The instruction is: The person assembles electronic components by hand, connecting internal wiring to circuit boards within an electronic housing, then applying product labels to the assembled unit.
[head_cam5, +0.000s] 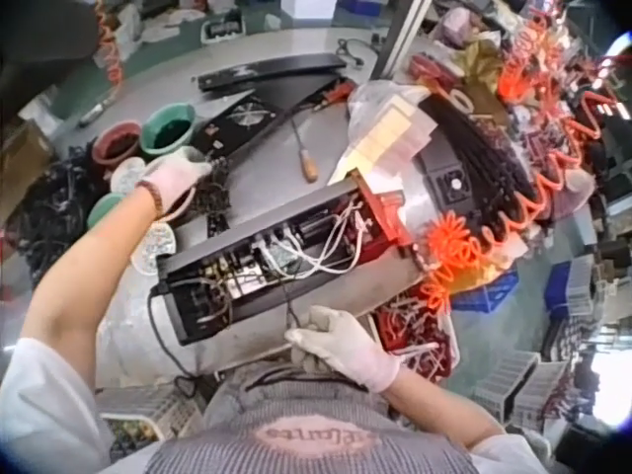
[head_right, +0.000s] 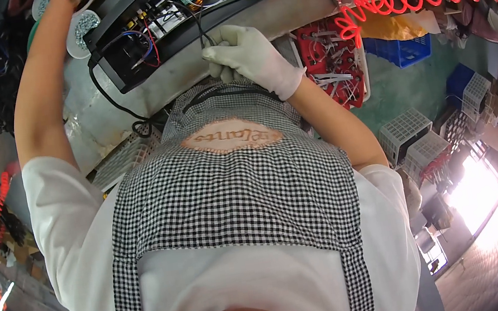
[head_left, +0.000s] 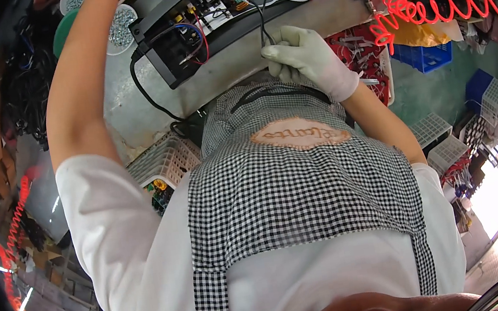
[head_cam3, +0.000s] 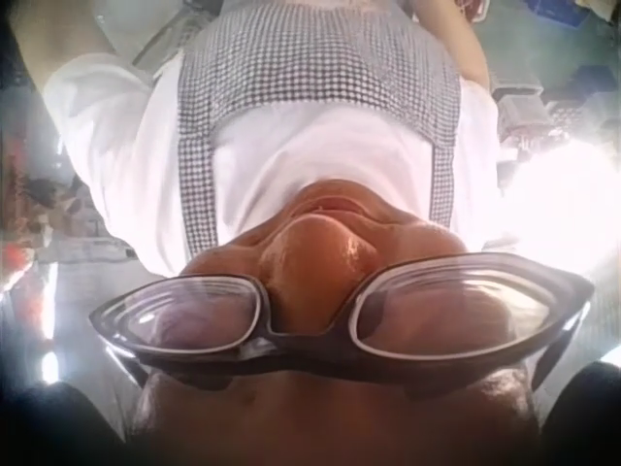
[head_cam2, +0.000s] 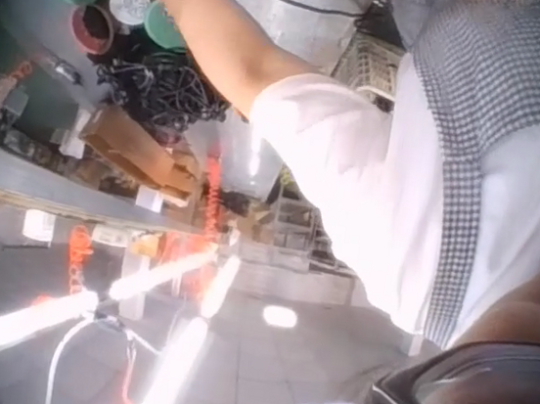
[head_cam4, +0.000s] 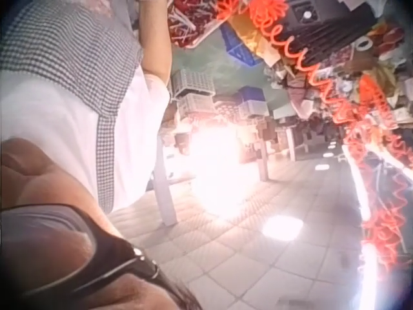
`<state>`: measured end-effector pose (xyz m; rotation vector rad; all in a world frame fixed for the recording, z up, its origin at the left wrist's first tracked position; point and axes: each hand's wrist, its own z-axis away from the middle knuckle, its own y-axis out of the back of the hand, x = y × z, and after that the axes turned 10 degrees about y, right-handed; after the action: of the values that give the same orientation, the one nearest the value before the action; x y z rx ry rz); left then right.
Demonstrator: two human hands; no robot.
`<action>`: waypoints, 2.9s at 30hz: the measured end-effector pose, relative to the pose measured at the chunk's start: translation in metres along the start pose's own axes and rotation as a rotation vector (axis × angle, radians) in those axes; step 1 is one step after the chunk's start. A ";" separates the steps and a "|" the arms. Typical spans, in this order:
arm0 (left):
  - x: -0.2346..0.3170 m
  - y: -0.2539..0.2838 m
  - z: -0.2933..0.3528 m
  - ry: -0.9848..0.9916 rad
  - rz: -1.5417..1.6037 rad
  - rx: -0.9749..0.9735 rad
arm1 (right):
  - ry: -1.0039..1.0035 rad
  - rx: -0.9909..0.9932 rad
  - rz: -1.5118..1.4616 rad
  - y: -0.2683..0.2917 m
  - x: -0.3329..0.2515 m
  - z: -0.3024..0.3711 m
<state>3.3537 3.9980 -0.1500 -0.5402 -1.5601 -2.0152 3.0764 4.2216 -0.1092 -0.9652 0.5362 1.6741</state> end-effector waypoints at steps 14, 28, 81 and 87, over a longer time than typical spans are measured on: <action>0.054 -0.062 0.299 0.459 1.077 0.027 | 0.243 -0.514 0.303 -0.031 -0.005 -0.021; 0.035 -0.136 0.335 0.334 0.283 0.384 | 0.470 -0.724 0.701 -0.018 0.050 -0.043; -0.008 -0.064 0.254 0.216 0.877 0.811 | 0.878 -0.064 0.958 -0.050 0.045 -0.110; -0.010 -0.070 0.249 0.170 1.049 0.772 | 0.926 -0.098 1.037 -0.052 0.042 -0.108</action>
<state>3.3158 4.2541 -0.1455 -0.6392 -1.3558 -0.6040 3.1572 4.1809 -0.1987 -1.6988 1.8165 2.0400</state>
